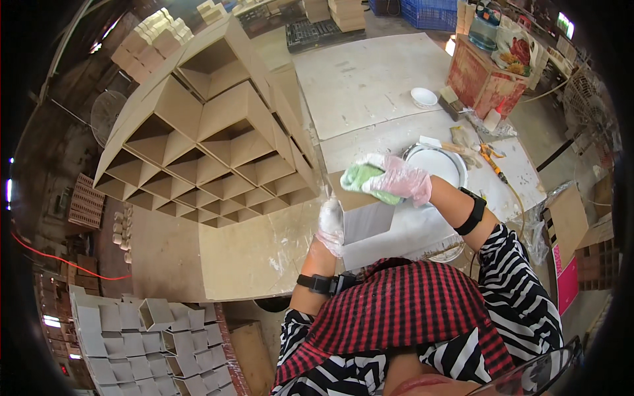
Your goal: The person is painting or applying a finish to small wooden boxes using a sponge dipped in white paint.
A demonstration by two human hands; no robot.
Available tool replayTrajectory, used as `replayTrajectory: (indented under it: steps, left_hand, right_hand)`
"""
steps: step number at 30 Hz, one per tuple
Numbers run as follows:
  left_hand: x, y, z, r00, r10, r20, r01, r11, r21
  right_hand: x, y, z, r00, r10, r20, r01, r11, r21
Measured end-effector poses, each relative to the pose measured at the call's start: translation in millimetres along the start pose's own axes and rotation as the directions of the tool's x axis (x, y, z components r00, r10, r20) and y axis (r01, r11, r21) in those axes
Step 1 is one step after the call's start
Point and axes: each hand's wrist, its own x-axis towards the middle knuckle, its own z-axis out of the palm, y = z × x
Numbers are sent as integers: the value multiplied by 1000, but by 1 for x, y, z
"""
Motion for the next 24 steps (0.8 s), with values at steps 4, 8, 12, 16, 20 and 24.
replayTrajectory:
  steps: [4,8,12,16,20,24]
  left_hand:
    - [6,-5,-9,999,28,-47,-24,996,85]
    - [8,-8,-5,985,26,173,-41,996,82]
    - [6,-9,1,998,19,-67,-7,985,173]
    - [10,-6,-11,986,3,169,19,991,-130]
    - [21,-14,-23,882,15,471,69,985,-161]
    - [26,-23,-19,988,14,-151,-14,1000,4]
  right_hand:
    - [-3,-3,8,994,39,100,-28,994,-102]
    - [-3,11,14,981,-143,132,179,926,-331]
    - [-15,25,25,914,-324,245,406,755,-515]
    - [-23,17,30,920,-232,316,389,634,-668]
    - [1,-3,27,918,-162,362,390,527,-755]
    - [17,-6,25,930,-358,-80,200,677,-708]
